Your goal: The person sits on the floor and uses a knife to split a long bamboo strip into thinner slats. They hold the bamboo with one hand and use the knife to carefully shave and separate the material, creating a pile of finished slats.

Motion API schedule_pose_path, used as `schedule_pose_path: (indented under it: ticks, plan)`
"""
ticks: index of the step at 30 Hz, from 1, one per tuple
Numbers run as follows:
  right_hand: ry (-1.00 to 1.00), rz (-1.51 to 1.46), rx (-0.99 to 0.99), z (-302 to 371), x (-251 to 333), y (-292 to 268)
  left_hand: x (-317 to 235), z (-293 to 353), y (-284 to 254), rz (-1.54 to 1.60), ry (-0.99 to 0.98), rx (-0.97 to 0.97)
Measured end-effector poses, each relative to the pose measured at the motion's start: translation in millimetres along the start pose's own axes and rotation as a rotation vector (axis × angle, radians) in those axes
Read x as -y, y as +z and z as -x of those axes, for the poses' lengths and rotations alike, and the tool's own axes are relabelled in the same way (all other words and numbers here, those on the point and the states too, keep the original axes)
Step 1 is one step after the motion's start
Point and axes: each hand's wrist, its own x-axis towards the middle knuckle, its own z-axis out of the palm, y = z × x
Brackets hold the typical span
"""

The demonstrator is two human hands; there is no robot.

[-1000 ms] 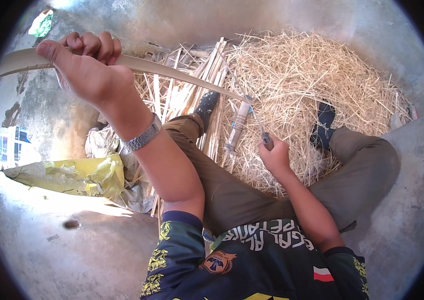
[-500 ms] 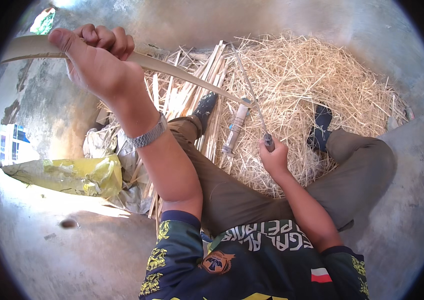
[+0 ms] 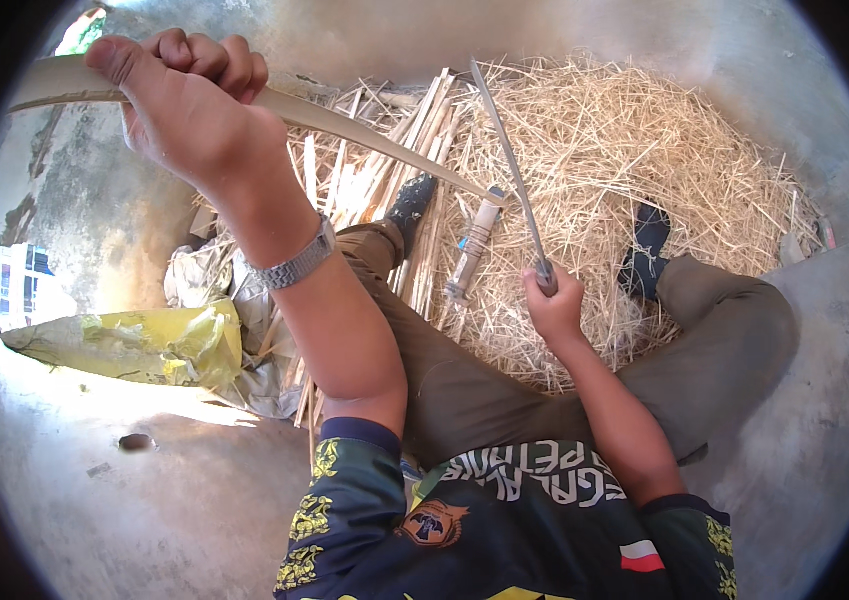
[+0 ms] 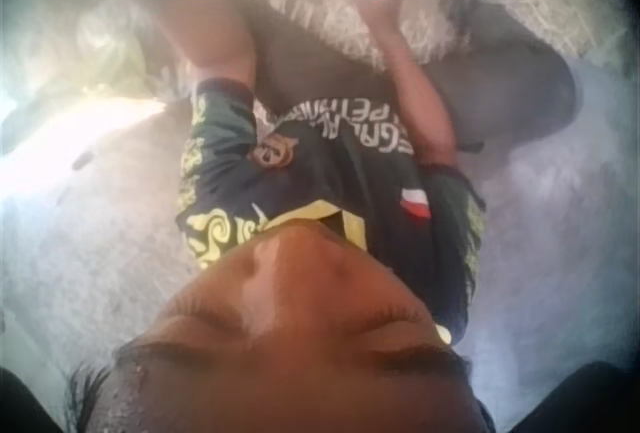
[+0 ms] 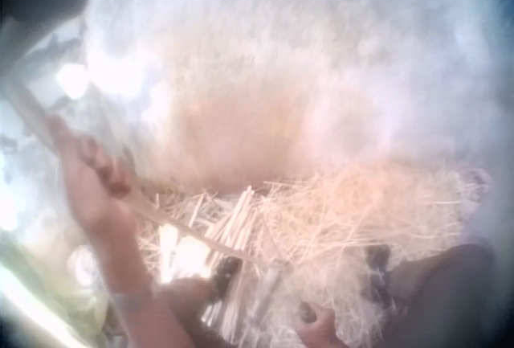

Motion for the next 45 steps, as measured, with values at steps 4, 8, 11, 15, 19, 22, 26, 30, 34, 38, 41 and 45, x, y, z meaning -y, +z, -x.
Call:
schedule_pose_path:
  ticks: [4,8,11,15,19,22,26,30,34,38,41,45]
  plan:
    - [0.350,0.366,0.150,-8.6,-25.1,1.4,1.0,1.5,9.0,-0.014,-0.051,-0.043]
    - [0.477,0.382,0.145,-11.4,-32.3,12.1,-4.7,2.0,17.2,-0.007,-0.052,-0.013]
    - [0.458,0.339,0.144,-15.0,-45.3,17.0,-6.6,3.7,17.3,0.014,-0.040,0.032]
    - [0.683,-0.091,0.259,-17.8,-49.7,16.8,1.6,3.1,15.4,0.089,-0.065,0.121]
    - [0.714,-0.300,0.285,-20.1,-57.9,20.1,25.9,-0.7,21.5,0.229,-0.158,0.147]
    - [0.401,0.116,0.174,-14.9,-50.1,19.1,42.2,6.8,29.1,0.088,-0.022,0.218]
    - [0.216,0.255,0.161,-12.5,-24.2,13.0,76.8,11.5,19.9,0.083,0.016,0.237]
    - [0.160,0.295,0.124,-11.2,-11.3,9.1,77.9,23.3,18.7,-0.084,-0.077,0.085]
    - [0.157,0.310,0.196,-11.8,8.0,4.8,68.5,20.8,8.0,-0.110,-0.063,0.043]
    - [0.189,0.375,0.155,-19.4,-13.4,5.5,47.6,15.7,4.4,-0.078,-0.049,0.018]
    - [0.383,0.431,0.132,-21.7,-44.7,-6.2,-16.4,8.4,-1.3,0.118,-0.012,0.011]
    - [0.416,0.264,0.088,-34.4,-40.3,1.2,-73.5,7.4,-22.9,0.063,0.139,-0.166]
